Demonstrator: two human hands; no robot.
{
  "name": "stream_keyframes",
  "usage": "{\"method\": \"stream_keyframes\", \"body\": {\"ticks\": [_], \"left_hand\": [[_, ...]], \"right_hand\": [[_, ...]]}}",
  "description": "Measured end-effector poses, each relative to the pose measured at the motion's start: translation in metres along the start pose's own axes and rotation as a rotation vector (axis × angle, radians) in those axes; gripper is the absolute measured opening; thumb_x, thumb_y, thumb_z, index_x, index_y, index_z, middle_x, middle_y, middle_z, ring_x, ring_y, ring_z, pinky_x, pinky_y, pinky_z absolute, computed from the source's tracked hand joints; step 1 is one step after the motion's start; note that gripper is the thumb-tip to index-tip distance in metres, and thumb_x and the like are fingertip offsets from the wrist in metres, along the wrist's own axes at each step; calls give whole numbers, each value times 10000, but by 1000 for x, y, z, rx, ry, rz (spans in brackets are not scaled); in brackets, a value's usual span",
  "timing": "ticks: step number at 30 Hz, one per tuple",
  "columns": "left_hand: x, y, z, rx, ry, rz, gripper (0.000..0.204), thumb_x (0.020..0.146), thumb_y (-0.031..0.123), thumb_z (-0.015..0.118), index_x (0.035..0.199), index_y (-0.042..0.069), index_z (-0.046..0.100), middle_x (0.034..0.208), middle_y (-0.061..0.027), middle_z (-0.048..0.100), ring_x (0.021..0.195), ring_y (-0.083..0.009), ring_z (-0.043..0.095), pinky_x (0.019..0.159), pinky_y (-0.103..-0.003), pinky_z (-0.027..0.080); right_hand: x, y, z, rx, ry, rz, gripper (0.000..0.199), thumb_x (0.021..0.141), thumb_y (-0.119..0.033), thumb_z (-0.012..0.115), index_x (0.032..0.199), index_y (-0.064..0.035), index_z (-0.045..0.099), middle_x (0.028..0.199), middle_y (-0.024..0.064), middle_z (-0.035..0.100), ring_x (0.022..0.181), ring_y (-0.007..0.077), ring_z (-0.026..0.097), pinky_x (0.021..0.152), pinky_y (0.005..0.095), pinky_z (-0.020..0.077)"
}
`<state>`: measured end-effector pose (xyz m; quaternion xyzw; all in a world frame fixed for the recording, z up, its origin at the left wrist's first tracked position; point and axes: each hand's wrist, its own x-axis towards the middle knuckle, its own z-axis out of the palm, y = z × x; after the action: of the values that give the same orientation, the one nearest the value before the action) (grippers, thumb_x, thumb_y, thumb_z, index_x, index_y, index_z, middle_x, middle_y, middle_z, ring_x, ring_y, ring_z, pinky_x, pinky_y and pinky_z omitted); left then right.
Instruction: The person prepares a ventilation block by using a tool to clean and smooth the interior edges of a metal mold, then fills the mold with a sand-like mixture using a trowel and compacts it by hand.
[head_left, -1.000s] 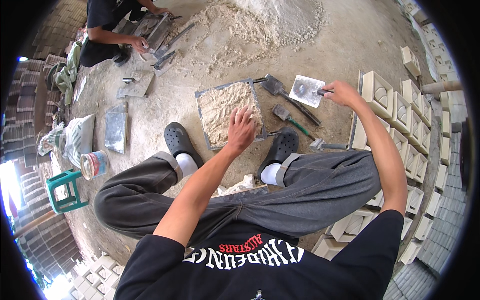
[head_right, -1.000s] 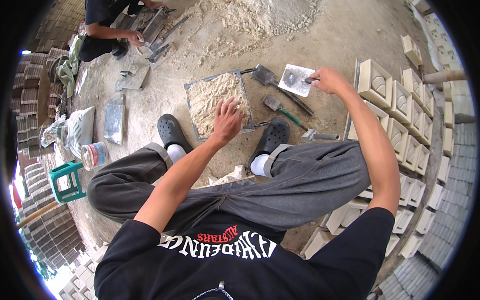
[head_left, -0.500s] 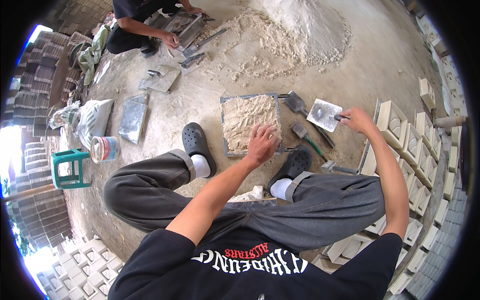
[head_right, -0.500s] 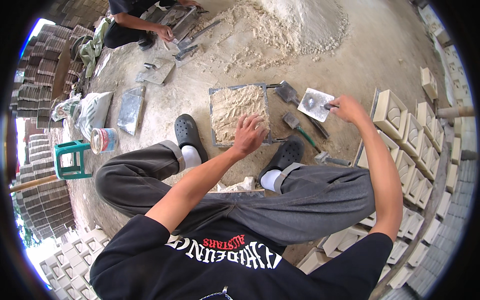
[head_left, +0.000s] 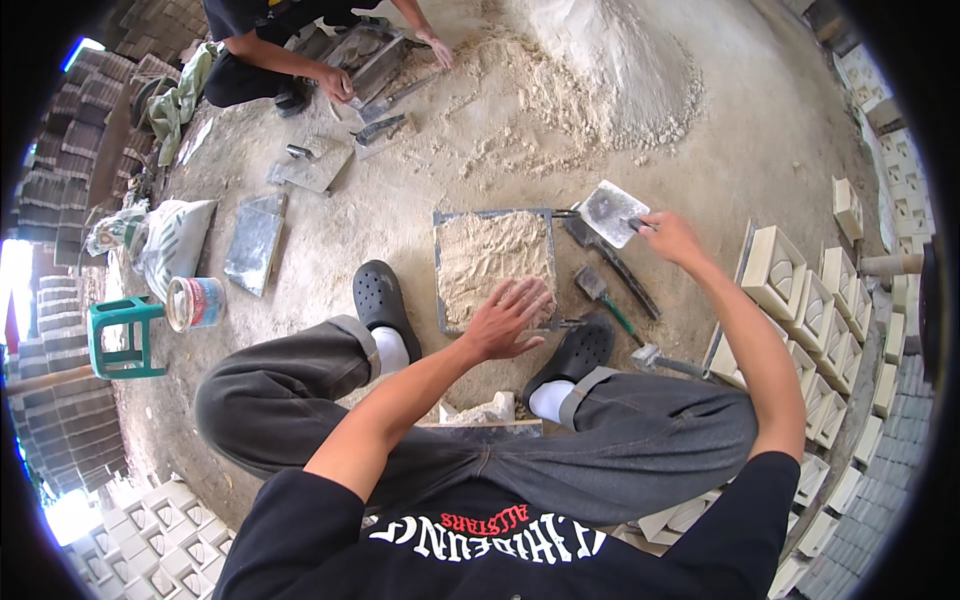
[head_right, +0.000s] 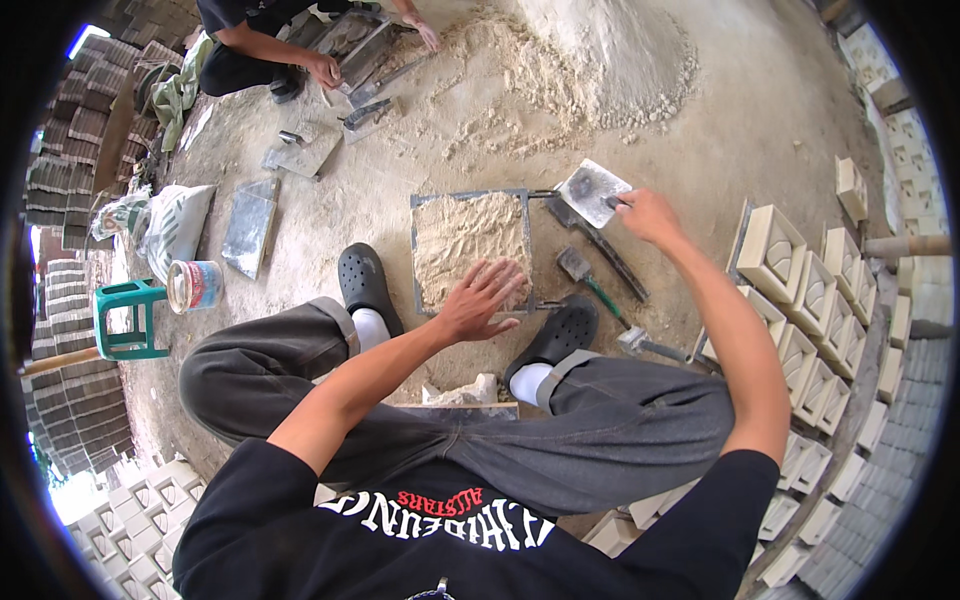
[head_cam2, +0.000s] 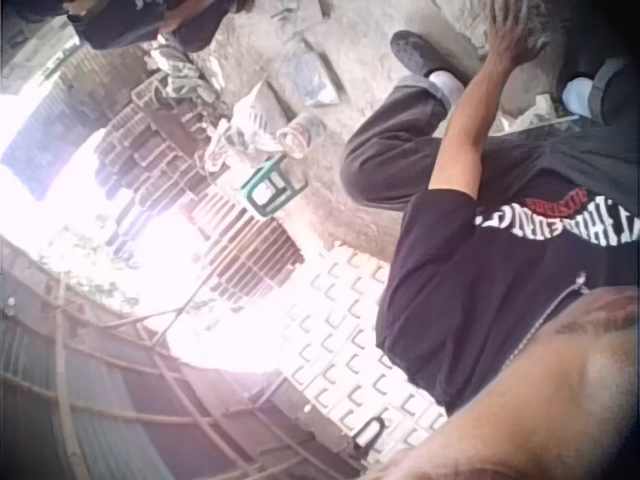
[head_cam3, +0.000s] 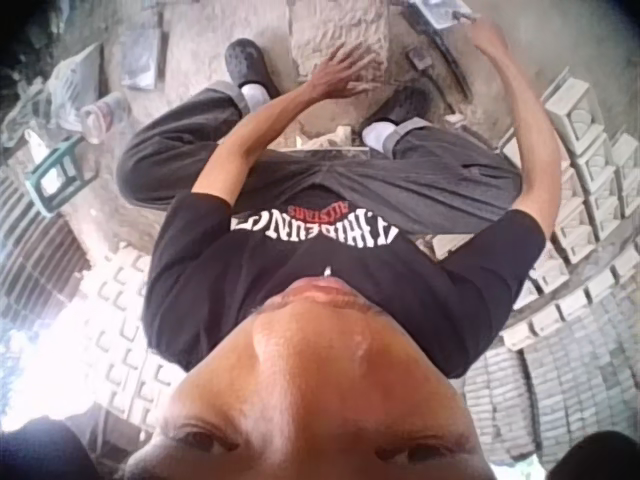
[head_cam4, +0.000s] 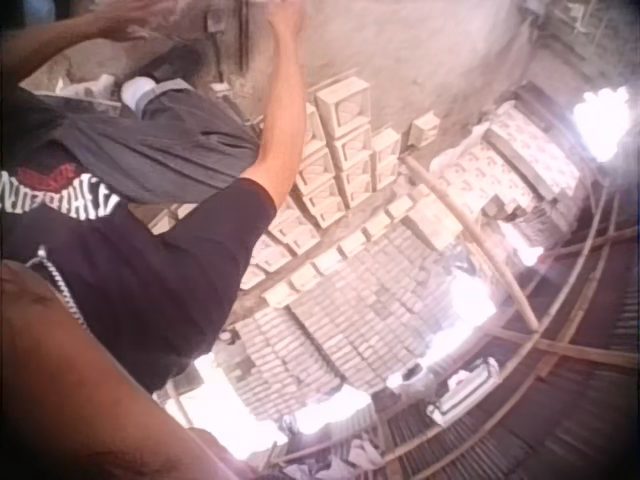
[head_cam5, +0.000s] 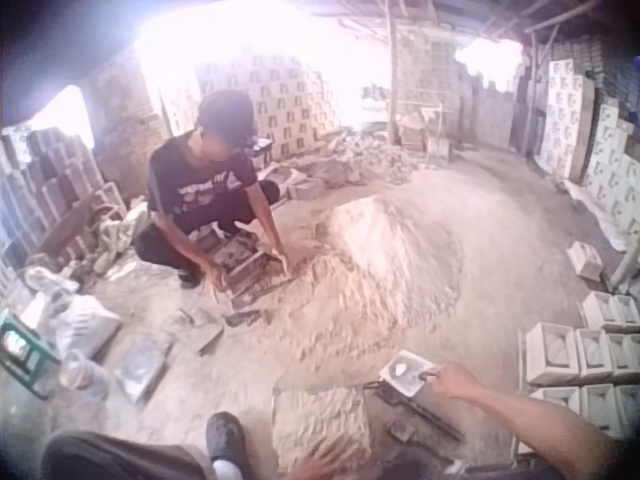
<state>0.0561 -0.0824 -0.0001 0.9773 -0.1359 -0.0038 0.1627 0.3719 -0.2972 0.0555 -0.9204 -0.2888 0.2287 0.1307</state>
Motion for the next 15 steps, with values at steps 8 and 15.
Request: {"method": "stream_keyframes", "body": {"ticks": [8,15], "left_hand": [[-13,-24,-7,23,-30,33,902,816,675,600,1552,267,275,1588,-125,285,1478,-294,249,1210,-519,162],[-14,-28,2,-2,15,10,846,824,583,640,1539,273,311,1581,-56,320,1463,-245,291,1213,-490,183]], "right_hand": [[88,-61,17,266,-84,244,380,889,-314,601,1199,-121,705,737,164,688,537,267,654,513,399,520],[136,-107,71,400,-186,250,381,887,-290,599,1224,-144,697,686,125,669,468,226,610,435,359,474]]}}
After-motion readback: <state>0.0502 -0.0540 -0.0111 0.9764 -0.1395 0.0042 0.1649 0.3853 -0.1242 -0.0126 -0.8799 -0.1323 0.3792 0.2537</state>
